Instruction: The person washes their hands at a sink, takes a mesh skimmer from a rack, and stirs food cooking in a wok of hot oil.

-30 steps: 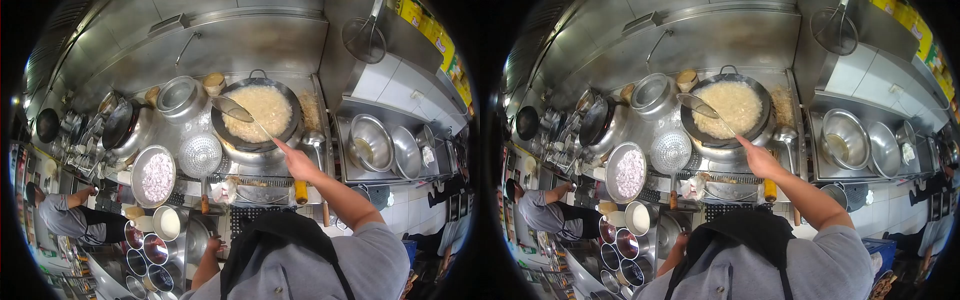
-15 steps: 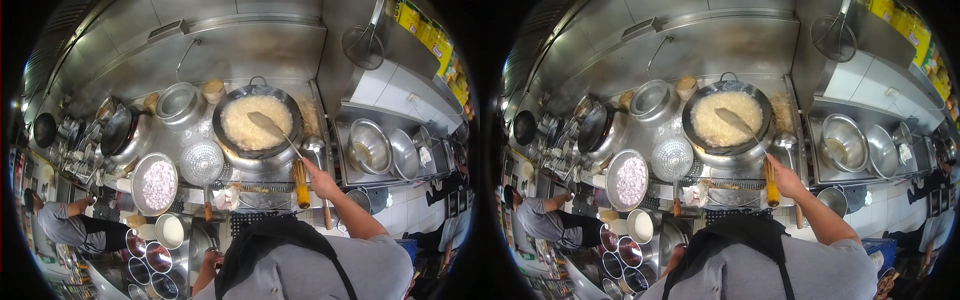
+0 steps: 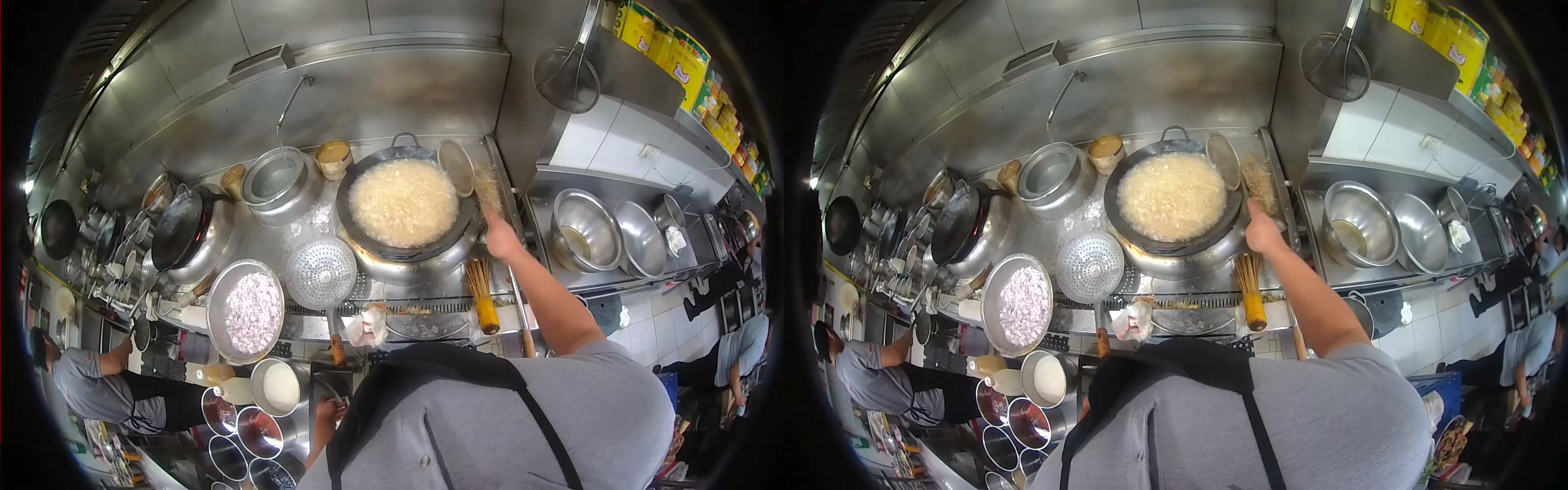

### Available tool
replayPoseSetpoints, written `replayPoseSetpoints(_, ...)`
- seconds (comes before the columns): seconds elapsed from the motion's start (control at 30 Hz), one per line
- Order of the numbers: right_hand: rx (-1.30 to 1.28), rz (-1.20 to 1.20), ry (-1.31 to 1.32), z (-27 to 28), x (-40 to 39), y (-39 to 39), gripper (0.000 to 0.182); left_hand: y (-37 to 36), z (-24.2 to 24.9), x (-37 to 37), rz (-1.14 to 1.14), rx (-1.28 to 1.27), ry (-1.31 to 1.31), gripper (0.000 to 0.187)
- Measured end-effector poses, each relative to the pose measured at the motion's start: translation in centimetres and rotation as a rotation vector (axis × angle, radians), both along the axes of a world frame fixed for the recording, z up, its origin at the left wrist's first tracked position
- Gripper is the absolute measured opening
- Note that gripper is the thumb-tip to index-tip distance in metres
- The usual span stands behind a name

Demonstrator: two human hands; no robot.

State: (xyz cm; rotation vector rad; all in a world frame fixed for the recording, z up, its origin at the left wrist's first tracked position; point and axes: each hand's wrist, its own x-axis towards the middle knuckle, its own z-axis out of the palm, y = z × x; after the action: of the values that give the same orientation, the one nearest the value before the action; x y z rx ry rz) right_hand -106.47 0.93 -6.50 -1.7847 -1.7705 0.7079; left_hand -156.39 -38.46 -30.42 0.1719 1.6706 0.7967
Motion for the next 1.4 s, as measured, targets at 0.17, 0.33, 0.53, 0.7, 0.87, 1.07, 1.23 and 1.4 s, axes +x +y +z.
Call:
replayPoseSetpoints(0.17, -0.435, -0.051, 0.558, 1.5, -5.5, -1.7, 0.07, -2.0, -0.8, -2.1, -0.081, -0.141, 0.052, 0.052)
replayPoseSetpoints(0.33, -0.541, -0.036, 0.717, 2.2, -6.6, -1.9, 0.076, -1.5, -0.2, -2.8, -0.131, -0.192, 0.085, 0.05)
replayPoseSetpoints(0.53, -0.351, 0.108, 0.172, 8.4, -8.4, -4.9, 0.064, -0.3, -0.7, -3.4, -0.175, -0.204, 0.091, 0.048)
replayPoseSetpoints(0.7, -0.182, 0.267, -0.035, 9.0, -6.8, -5.2, 0.059, 2.0, 0.3, -3.2, -0.214, -0.185, 0.117, 0.046)
replayPoseSetpoints(0.87, -0.079, 0.335, -0.13, 9.4, -6.0, -6.0, 0.063, 4.4, 2.9, -0.9, -0.25, -0.137, 0.199, 0.044)
replayPoseSetpoints(1.07, -0.284, 0.395, -0.23, 10.3, -5.7, -5.8, 0.068, 5.2, -1.8, 0.1, -0.292, -0.203, -0.004, 0.05)
replayPoseSetpoints(1.23, -0.023, 0.319, 0.008, 11.8, -0.4, -2.1, 0.057, 5.8, -1.3, 2.2, -0.096, -0.153, -0.069, 0.046)
replayPoseSetpoints(1.4, -0.058, 0.107, -0.159, 10.5, 1.1, 3.9, 0.063, 5.3, -1.1, 3.1, -0.147, -0.147, -0.024, 0.047)
